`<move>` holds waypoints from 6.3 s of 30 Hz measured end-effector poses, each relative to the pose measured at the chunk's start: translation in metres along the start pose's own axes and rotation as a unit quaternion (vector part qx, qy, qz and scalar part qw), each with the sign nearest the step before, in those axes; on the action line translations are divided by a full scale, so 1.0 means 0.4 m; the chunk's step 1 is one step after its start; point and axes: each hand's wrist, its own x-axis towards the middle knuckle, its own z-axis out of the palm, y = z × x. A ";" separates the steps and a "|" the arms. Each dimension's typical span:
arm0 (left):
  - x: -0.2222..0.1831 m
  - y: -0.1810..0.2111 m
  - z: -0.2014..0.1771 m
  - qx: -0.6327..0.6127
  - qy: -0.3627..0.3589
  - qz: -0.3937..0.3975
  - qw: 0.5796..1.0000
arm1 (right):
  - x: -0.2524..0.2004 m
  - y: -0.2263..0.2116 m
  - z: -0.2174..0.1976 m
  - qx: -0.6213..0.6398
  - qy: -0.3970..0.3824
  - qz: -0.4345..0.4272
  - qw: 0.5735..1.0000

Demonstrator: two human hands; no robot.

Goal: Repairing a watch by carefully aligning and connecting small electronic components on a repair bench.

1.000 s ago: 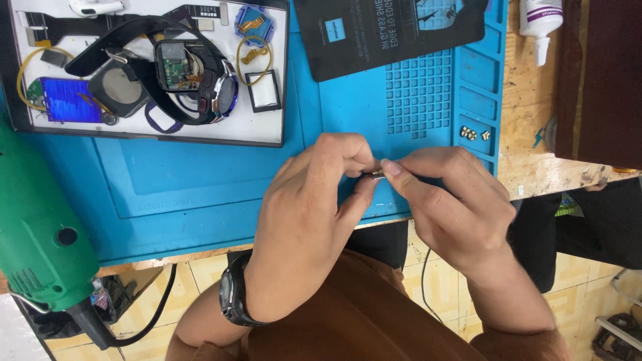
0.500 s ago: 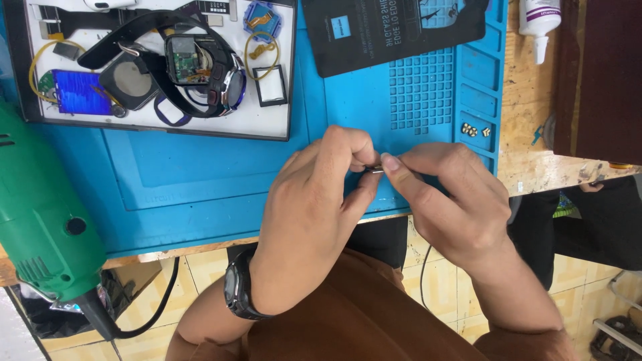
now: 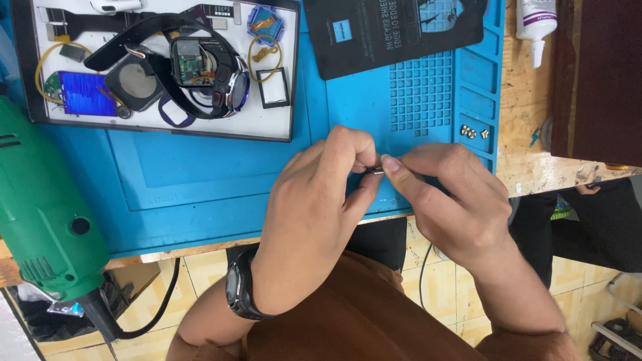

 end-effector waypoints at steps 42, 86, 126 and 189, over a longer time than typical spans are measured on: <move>-0.009 0.032 0.019 0.043 0.052 0.047 0.997 | -0.019 0.017 -0.009 0.051 0.044 0.016 0.998; -0.001 0.031 0.015 0.036 0.048 0.005 0.998 | -0.009 0.025 -0.014 0.085 0.019 0.023 0.996; 0.005 0.041 0.017 0.033 0.046 -0.006 0.998 | -0.014 0.024 -0.016 0.100 0.029 0.044 0.994; -0.021 0.014 0.008 0.063 0.038 0.104 0.992 | -0.001 0.009 -0.025 0.099 0.015 0.040 0.994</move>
